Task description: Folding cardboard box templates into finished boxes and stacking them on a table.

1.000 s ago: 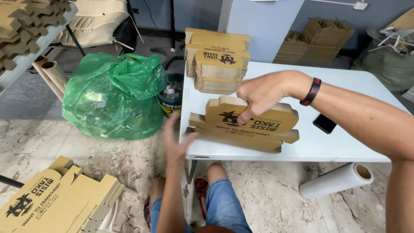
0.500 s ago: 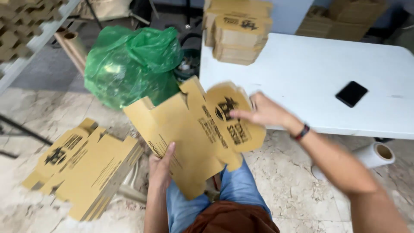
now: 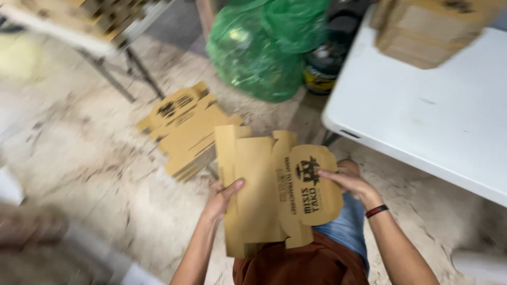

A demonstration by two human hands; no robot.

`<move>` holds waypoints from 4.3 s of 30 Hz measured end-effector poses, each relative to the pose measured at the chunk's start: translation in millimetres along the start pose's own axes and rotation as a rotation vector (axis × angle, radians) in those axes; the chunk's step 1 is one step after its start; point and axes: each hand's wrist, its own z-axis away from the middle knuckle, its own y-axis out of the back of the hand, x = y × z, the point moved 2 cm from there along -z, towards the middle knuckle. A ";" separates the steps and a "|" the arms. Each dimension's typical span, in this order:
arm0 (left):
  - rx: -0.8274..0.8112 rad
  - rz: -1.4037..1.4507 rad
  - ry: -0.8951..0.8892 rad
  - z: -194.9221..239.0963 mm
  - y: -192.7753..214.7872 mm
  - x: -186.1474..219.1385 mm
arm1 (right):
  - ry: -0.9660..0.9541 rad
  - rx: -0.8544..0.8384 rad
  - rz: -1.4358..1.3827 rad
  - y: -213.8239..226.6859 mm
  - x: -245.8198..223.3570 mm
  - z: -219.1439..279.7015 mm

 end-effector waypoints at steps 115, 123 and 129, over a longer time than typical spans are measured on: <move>-0.514 -0.547 -1.380 29.5 -102.9 63.7 | 0.945 -0.151 0.513 -32.8 -61.6 -22.1; -0.572 -0.876 -1.240 54.6 -106.2 79.2 | 0.685 -0.153 0.642 -11.1 -71.7 0.6; -0.631 -1.055 -1.119 73.6 -110.4 91.3 | 0.608 -0.081 0.873 -7.0 -81.9 27.6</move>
